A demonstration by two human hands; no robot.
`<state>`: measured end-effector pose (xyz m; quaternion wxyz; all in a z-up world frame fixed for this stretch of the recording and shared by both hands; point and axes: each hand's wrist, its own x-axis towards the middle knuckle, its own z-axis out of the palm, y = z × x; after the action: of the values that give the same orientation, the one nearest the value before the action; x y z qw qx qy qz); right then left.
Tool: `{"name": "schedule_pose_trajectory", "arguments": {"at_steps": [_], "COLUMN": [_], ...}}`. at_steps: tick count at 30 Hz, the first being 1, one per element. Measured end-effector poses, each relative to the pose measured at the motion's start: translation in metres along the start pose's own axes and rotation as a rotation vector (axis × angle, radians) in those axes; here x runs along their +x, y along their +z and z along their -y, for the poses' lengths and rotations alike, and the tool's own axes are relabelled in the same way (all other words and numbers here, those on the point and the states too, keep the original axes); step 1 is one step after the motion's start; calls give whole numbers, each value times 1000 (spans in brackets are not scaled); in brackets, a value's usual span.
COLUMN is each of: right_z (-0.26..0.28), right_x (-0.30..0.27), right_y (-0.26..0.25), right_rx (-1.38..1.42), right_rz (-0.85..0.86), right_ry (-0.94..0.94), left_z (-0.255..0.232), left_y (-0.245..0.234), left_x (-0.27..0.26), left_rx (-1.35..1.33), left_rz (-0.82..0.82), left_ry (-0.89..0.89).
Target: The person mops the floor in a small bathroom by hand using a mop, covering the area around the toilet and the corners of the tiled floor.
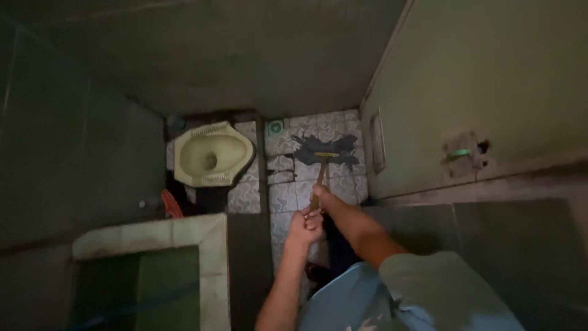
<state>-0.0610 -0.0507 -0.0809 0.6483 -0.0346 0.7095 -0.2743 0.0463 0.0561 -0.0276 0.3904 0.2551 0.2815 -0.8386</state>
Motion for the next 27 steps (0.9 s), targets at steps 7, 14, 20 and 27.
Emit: {"name": "schedule_pose_trajectory", "arguments": {"at_steps": [7, 14, 20, 27], "right_z": [-16, 23, 81, 135], "right_x": [21, 45, 73, 87], "right_y": [-22, -27, -52, -53], "right_rx": [-34, 34, -42, -229], "right_rz": [-35, 22, 45, -87], "right_ry": [-15, -12, 23, -35], "left_z": [35, 25, 38, 26], "left_y": [-15, -12, 22, 44], "left_x": [-2, 37, 93, 141], "left_rx": [15, 88, 58, -25], "left_rz": [24, 164, -112, -19], "left_ry": [47, -95, -46, -52]}}
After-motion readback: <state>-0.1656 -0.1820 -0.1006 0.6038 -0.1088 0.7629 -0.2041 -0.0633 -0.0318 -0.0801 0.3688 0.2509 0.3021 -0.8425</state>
